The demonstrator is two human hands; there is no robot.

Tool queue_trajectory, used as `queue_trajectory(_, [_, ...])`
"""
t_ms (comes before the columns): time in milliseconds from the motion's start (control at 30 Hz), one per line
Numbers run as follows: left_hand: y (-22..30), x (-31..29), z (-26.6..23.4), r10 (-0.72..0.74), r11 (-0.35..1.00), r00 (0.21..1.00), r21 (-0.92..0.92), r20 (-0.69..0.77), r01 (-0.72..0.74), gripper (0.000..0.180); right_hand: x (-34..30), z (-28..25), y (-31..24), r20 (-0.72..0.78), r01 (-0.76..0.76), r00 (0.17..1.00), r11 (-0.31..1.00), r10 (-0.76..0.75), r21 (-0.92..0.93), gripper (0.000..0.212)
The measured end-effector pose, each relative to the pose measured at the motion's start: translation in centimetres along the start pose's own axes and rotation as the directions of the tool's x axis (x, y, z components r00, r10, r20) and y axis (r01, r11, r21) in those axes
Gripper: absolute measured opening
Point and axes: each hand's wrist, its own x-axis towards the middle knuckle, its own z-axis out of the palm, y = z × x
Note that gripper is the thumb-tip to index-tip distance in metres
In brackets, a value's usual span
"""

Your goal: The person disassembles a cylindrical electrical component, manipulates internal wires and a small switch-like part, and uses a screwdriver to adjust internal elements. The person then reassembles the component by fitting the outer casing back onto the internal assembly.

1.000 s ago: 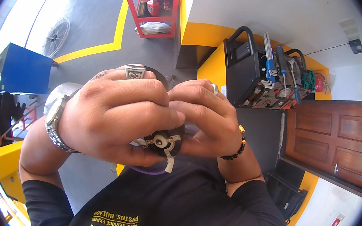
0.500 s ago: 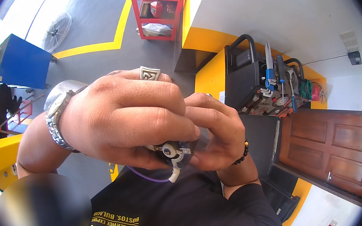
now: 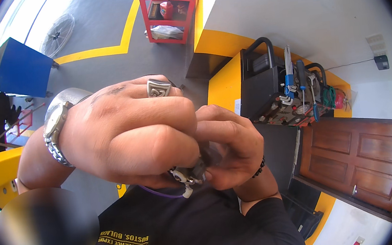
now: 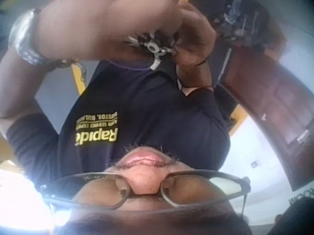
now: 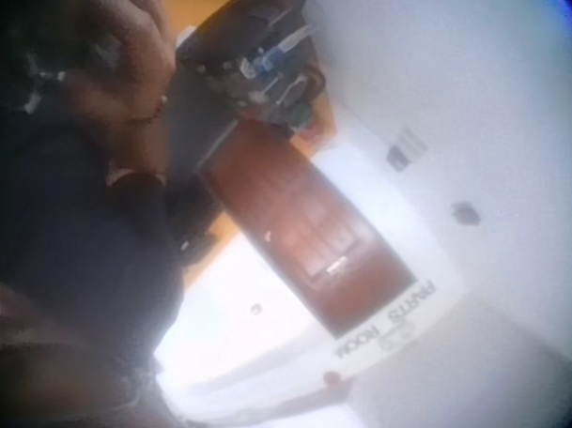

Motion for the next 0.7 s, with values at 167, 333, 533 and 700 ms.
queue_trajectory(167, [0.3, 0.2, 0.0, 0.068, 0.992, 0.997, 0.106, 0.035, -0.071, 0.030, -0.1, -0.4, 0.2, 0.045, 0.038, 0.998, 0.999, -0.039, 0.031, 0.051])
queue_trajectory(333, [0.4, 0.4, 0.5, 0.155, 0.964, 0.988, 0.218, -0.006, -0.150, 0.022, -0.4, -0.1, -0.3, -0.035, -0.026, 0.999, 0.999, 0.027, 0.038, 0.050])
queue_trajectory(533, [0.8, 0.0, 0.3, 0.123, 0.958, 0.992, 0.261, 0.008, -0.121, 0.023, 0.3, 0.0, 0.2, -0.028, -0.015, 0.999, 0.996, 0.018, 0.090, 0.052])
queue_trajectory(700, [0.7, 0.4, -0.1, 0.099, 0.965, 0.994, 0.241, 0.035, -0.105, 0.028, 0.0, 0.6, 0.1, -0.079, -0.067, 0.993, 0.959, 0.092, 0.275, 0.057])
